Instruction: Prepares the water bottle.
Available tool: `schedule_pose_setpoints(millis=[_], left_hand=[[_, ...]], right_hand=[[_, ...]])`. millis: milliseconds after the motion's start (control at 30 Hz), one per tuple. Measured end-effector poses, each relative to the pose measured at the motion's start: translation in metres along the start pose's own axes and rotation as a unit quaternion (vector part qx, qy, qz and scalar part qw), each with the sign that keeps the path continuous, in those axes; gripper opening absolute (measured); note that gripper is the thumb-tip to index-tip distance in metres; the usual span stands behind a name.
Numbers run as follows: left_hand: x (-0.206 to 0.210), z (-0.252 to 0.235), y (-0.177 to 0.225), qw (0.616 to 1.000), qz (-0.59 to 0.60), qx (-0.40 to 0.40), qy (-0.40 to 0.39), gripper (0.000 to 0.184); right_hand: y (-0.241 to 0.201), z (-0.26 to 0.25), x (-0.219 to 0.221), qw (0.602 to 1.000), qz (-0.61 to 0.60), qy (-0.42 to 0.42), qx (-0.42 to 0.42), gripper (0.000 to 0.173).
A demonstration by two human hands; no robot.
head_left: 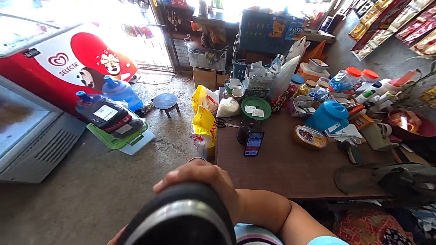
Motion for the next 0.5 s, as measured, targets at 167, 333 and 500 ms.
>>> schedule_pose_setpoints(millis=[167,333,500], left_hand=[[0.026,0.005,0.028,1.0,-0.008,0.011,-0.014,0.026],[0.032,0.009,0.039,0.999,-0.03,-0.039,0.017,0.026],[0.028,0.001,0.035,0.997,-0.026,-0.059,0.048,0.02]], right_hand=[[-0.005,-0.003,-0.002,1.0,0.002,-0.003,-0.008,0.078],[-0.009,-0.003,0.001,0.999,-0.016,-0.016,-0.023,0.073],[-0.01,-0.003,0.004,1.0,-0.021,-0.003,-0.023,0.072]])
Point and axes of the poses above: each hand's wrist, its own z-axis away from the middle knuckle, its own x-axis out of the palm, y = z × x, the point moved 7 cm from there along -z, towards the middle knuckle, and after that the axes turned 14 degrees about -x, right-handed, at the moved point
